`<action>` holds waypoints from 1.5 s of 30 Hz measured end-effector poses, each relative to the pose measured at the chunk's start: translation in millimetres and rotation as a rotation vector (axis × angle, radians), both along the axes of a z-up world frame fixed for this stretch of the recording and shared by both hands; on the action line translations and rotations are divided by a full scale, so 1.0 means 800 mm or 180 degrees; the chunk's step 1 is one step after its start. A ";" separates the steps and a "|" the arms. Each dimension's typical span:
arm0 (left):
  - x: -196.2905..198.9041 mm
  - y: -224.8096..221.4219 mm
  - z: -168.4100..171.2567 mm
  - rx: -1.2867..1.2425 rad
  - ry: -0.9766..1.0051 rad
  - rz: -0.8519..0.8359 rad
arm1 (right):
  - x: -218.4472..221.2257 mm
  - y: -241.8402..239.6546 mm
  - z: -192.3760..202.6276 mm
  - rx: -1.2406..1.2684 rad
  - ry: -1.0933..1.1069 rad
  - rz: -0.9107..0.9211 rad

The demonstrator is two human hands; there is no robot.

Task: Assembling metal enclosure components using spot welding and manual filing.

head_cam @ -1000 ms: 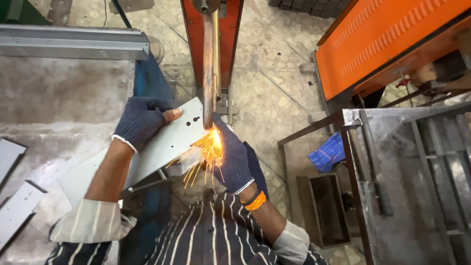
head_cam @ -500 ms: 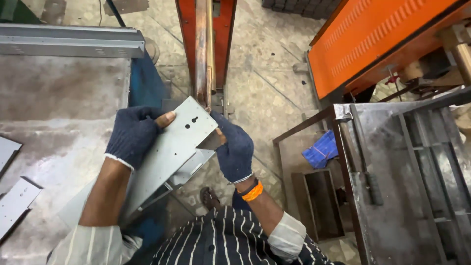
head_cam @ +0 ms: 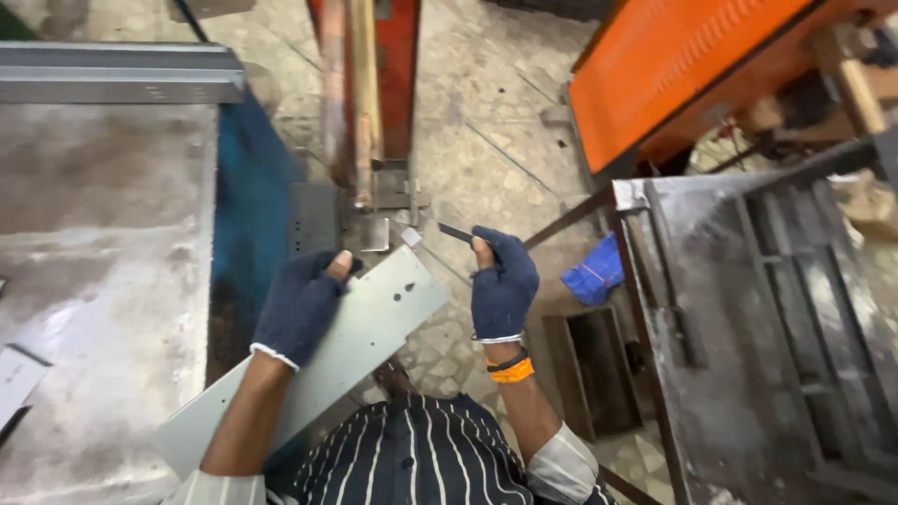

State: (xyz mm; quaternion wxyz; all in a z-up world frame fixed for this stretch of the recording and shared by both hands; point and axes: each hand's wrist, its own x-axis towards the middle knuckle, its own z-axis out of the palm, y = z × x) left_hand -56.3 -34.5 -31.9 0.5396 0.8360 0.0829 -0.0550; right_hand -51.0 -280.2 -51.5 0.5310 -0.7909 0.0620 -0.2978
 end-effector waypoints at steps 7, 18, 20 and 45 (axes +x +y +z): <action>-0.002 -0.102 -0.010 0.0492 0.0169 -0.1094 | -0.045 -0.048 0.035 -0.0769 0.0266 0.0830; -0.006 -0.211 -0.026 0.0697 0.0291 -0.2256 | -0.182 -0.236 -0.090 0.0455 0.1421 0.0469; 0.001 -0.226 -0.023 0.0385 0.0445 -0.2332 | -0.222 -0.262 -0.129 -0.0129 0.1555 0.1742; 0.112 -0.314 0.066 -0.1900 -0.0419 -0.2704 | -0.256 -0.162 0.094 -0.1481 0.1368 -0.2509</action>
